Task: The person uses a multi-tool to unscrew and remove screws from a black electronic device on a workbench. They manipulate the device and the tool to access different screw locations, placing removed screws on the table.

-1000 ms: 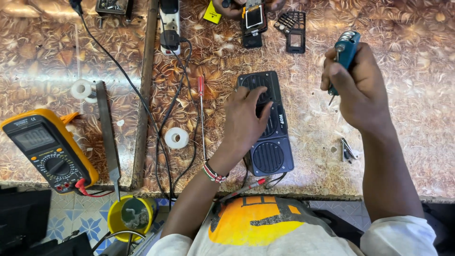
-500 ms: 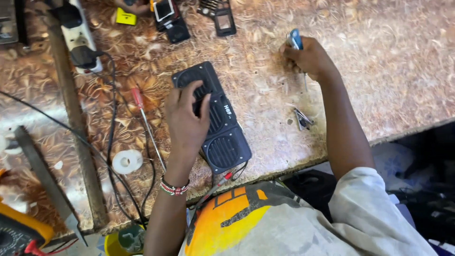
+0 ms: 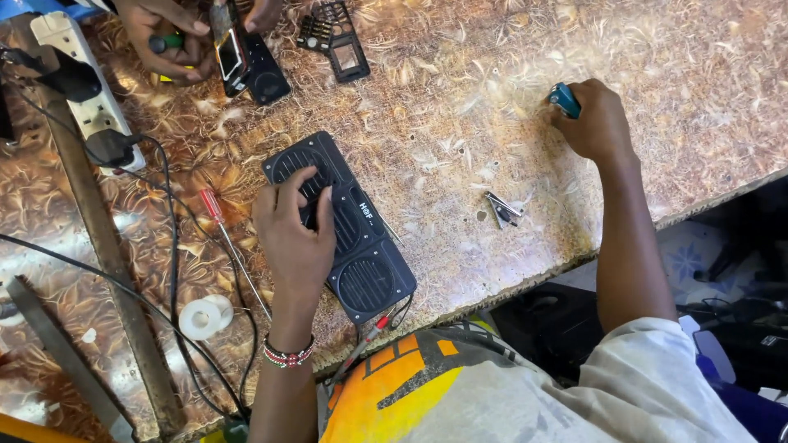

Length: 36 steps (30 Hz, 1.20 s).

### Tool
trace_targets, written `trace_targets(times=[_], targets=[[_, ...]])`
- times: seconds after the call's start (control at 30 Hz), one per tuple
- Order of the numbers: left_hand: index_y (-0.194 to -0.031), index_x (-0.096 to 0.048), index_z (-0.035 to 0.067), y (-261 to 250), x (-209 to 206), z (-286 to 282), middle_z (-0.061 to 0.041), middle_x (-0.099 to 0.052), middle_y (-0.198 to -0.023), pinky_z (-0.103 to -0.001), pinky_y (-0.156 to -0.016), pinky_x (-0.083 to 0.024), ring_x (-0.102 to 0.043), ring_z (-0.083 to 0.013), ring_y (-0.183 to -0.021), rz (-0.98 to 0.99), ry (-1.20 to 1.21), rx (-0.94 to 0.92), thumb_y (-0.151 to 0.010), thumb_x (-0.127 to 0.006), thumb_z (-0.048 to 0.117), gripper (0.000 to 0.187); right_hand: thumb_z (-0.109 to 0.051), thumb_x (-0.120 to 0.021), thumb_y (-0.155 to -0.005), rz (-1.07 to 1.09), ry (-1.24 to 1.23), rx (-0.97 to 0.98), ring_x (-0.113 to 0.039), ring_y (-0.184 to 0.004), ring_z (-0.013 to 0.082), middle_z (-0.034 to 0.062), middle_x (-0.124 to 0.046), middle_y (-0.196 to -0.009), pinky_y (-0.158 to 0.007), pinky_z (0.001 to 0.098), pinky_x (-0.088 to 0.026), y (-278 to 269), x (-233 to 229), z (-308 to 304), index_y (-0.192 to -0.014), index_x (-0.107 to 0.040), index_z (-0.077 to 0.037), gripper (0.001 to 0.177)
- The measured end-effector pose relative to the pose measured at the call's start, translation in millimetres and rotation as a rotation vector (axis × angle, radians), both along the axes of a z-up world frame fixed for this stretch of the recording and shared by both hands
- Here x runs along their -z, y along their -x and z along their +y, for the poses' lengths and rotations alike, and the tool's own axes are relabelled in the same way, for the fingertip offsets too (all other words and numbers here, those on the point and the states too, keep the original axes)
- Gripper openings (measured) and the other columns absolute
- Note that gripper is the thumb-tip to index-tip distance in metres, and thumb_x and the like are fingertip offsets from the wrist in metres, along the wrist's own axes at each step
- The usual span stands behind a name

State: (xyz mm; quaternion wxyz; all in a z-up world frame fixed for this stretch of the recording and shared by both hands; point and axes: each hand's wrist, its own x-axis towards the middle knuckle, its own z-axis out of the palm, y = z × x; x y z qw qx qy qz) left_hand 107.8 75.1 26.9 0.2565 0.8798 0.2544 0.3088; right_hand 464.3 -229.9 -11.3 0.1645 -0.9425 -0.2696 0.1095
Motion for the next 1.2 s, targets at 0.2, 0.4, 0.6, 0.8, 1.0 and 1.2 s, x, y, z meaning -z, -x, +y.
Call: trace_targets(times=[0.2, 0.4, 0.6, 0.8, 1.0, 1.2], targets=[[-0.124, -0.067, 0.01, -1, 0, 1, -0.006, -0.049, -0.091, -0.034, -0.078, -0.042, -0.047, -0.0186, -0.085, -0.005, -0.013, 0.011, -0.105, -0.055, 0.04, 0.037, -0.016, -0.082, -0.105, -0.13, -0.127, 0.02, -0.05, -0.073, 0.0288, 0.0149, -0.058, -0.097, -0.06, 0.0441, -0.042, -5, 14, -11, -0.092, -0.065, 0.0, 0.027], [-0.122, -0.068, 0.01, -3, -1, 0, -0.007, -0.049, -0.091, -0.035, -0.077, -0.042, -0.047, -0.0198, -0.085, -0.04, 0.016, 0.0, -0.104, -0.057, 0.038, 0.036, -0.023, -0.082, -0.11, -0.075, -0.015, 0.118, -0.042, -0.061, 0.0179, 0.0056, -0.049, -0.069, -0.048, 0.0366, -0.034, -4, 8, -3, -0.078, -0.051, -0.007, 0.048], [-0.123, -0.066, 0.01, 0, -2, 1, -0.006, -0.053, -0.092, -0.033, -0.077, -0.041, -0.05, -0.0184, -0.086, -0.009, 0.044, -0.007, -0.102, -0.058, 0.037, 0.035, -0.034, -0.074, -0.118, -0.235, 0.286, 0.011, -0.055, -0.06, 0.0283, 0.0124, -0.057, -0.066, -0.049, 0.0436, -0.044, -26, 38, -5, -0.078, -0.058, -0.005, 0.052], [-0.126, -0.064, 0.012, 3, 0, -1, -0.006, -0.053, -0.094, -0.035, -0.08, -0.043, -0.052, -0.0185, -0.086, 0.021, 0.054, -0.004, -0.102, -0.056, 0.038, 0.036, -0.019, -0.062, -0.121, -0.097, 0.075, -0.007, -0.065, -0.07, 0.0295, 0.0167, -0.069, -0.087, -0.054, 0.0434, -0.052, 25, -25, 28, -0.107, -0.065, 0.005, 0.028], [-0.127, -0.066, 0.008, 7, 4, -6, -0.008, -0.052, -0.098, -0.036, -0.079, -0.044, -0.051, -0.0212, -0.088, -0.003, -0.025, 0.009, -0.102, -0.06, 0.031, 0.034, -0.022, -0.074, -0.104, 0.229, -0.295, -0.027, -0.07, -0.083, 0.0184, 0.0073, -0.073, -0.095, -0.072, 0.0333, -0.059, 131, -77, 79, -0.117, -0.072, -0.006, 0.021], [-0.118, -0.071, 0.012, 14, 2, -10, -0.003, -0.052, -0.093, -0.034, -0.071, -0.045, -0.059, -0.02, -0.08, -0.142, -0.109, 0.023, -0.098, -0.067, 0.02, 0.022, -0.004, -0.072, -0.089, 0.362, -0.562, -0.325, -0.066, -0.07, 0.0393, 0.0273, -0.069, -0.085, -0.063, 0.0485, -0.057, 222, -70, 131, -0.109, -0.074, 0.002, 0.021]])
